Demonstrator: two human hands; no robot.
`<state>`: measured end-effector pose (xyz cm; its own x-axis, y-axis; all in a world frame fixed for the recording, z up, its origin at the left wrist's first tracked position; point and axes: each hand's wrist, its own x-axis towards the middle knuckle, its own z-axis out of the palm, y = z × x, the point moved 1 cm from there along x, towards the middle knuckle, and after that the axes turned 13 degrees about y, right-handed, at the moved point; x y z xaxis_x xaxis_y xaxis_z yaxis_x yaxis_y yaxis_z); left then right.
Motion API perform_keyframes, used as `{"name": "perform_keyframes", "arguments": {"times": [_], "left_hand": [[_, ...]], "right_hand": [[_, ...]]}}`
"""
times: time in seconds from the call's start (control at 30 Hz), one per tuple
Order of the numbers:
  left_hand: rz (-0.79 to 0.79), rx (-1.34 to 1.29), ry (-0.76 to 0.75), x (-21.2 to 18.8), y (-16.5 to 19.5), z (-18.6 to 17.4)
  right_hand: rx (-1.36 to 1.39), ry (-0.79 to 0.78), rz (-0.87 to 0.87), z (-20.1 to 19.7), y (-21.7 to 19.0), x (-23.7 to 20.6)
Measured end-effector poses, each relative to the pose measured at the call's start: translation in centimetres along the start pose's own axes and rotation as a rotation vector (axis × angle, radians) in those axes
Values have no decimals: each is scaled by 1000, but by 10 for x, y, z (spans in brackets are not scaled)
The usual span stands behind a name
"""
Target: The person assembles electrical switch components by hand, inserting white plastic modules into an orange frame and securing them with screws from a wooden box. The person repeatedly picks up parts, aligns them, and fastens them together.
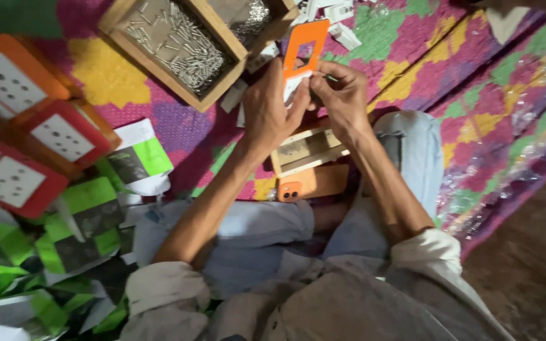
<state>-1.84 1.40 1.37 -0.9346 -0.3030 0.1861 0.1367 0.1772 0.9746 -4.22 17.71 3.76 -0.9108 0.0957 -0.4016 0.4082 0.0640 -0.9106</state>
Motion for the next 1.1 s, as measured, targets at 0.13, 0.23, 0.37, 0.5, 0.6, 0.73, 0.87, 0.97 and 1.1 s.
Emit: {"name": "perform_keyframes", "arguments": {"times": [0.13, 0.23, 0.37, 0.5, 0.6, 0.73, 0.87, 0.97, 1.1], "left_hand": [[-23, -68, 8, 1, -2, 1], [-68, -147, -12, 4, 1, -1], [-22, -49, 28, 6, 8, -5], [13, 14, 29, 9, 8, -4], [6, 84, 43, 7, 8, -4], [-3, 52, 78, 4, 9, -2], [-42, 1, 71, 4, 6, 0], [-133, -26, 31, 3, 0, 3], [-157, 7, -86, 3, -17, 8]], "right_hand": [[-65, 22, -24, 5, -12, 0], [-41, 104, -43, 12, -26, -4], [-478, 112, -480, 16, -49, -14], [-751, 100, -408, 21, -50, -19], [-795, 68, -359, 24, -43, -21], [-789, 104, -468, 25, -33, -22], [-856, 98, -600, 23, -31, -21], [-957, 37, -739, 19, -35, -19], [-1068, -12, -825, 15, -40, -24]]}}
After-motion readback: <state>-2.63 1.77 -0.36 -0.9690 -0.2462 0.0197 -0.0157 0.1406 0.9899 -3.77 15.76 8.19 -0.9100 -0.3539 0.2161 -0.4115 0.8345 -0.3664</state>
